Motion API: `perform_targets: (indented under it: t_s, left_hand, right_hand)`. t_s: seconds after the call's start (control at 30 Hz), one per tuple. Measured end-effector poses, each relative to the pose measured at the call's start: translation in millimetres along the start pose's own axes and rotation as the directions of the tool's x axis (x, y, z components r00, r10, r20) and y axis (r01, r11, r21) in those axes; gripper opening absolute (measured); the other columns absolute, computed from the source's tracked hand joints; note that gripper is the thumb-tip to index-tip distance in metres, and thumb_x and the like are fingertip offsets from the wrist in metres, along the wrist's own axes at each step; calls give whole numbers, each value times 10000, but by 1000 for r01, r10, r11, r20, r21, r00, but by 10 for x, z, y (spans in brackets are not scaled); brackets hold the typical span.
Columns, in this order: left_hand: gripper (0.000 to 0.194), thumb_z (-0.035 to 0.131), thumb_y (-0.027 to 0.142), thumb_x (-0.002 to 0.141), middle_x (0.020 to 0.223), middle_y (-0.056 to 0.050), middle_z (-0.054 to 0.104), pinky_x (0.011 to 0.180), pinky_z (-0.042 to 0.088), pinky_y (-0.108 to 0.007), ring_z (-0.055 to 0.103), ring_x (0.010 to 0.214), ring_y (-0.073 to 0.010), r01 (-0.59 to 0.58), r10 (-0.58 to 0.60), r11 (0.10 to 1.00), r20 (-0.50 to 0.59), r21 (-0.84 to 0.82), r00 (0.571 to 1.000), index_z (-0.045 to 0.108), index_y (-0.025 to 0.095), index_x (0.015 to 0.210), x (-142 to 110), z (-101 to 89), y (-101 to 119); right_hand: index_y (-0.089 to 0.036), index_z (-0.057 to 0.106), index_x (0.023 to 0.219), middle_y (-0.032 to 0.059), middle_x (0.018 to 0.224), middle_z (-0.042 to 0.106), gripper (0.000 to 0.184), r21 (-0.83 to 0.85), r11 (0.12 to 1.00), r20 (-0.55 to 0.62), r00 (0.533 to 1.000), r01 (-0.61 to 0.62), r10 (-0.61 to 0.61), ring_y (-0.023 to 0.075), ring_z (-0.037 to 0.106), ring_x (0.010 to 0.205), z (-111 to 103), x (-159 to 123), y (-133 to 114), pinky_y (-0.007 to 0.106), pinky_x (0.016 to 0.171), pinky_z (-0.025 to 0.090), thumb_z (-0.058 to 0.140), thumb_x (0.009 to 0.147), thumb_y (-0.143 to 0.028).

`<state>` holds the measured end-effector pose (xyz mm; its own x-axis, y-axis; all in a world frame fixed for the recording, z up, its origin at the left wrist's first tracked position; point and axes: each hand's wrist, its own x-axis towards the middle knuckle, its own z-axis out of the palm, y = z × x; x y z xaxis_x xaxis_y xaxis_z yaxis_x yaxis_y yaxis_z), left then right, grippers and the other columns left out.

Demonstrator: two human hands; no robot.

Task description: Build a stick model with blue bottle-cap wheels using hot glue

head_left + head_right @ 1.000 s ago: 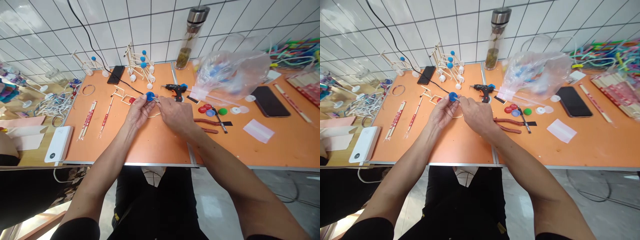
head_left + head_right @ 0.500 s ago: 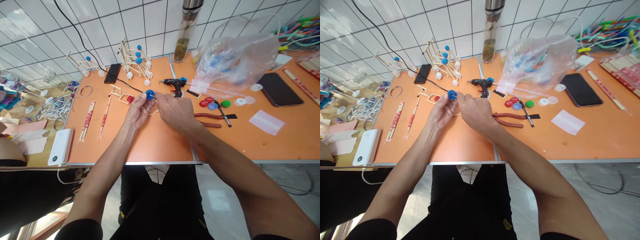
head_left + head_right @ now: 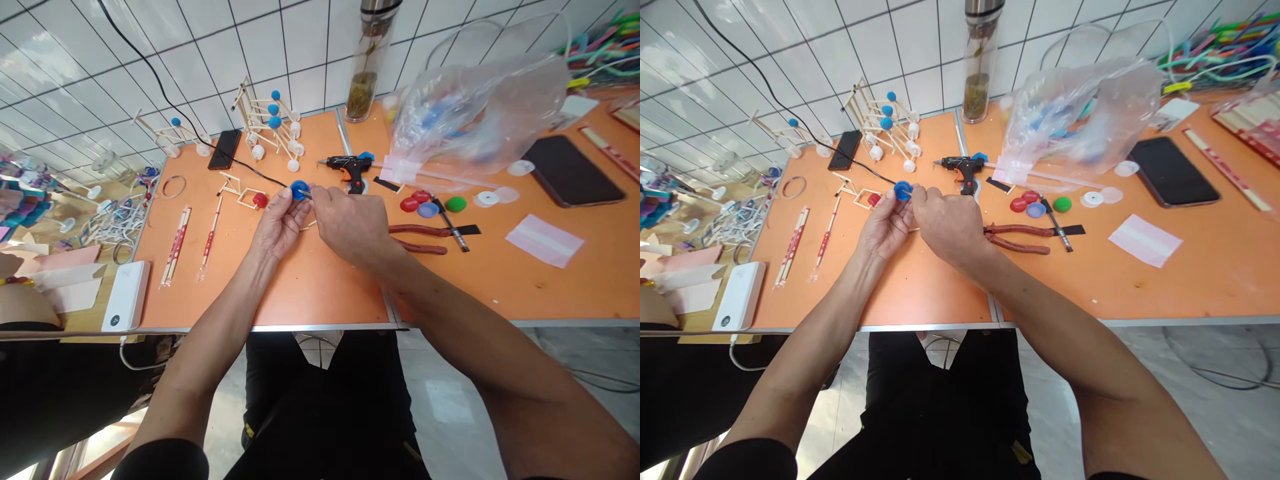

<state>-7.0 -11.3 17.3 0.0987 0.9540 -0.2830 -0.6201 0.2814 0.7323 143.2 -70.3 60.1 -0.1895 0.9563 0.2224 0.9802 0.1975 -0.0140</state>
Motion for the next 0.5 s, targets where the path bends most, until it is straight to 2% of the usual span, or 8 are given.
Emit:
perform_targets:
  t_s: [0.1,0.27,0.5]
  left_hand:
    - [191,692,145,1106,1002,-43,898,1086,691,-266,875,1166,-171,-12,13,1000,19,-10,1000,779,190,942,0,-2,-4]
    - [184,697,157,1103,1043,-52,901,1110,677,-272,865,1209,-180,-21,21,1000,4,23,1000,783,194,945,7,-14,-10]
    - [164,696,160,1104,984,-35,896,1020,700,-232,889,1047,-148,-42,42,999,40,0,998,769,197,962,-1,-15,-8]
  right_hand:
    - [-135,641,1544,205,1193,823,527,5,1000,13,1000,3,-3,301,796,955,-14,-3,0,365,684,309,281,1160,-172]
    - [-139,625,1563,211,1209,822,521,5,1000,19,1000,-1,1,292,791,952,-19,-2,-2,354,700,330,295,1161,-174]
    - [-140,642,1542,194,1171,824,521,11,1000,-1,1000,2,-2,301,802,960,-3,-2,0,364,683,285,277,1170,-156]
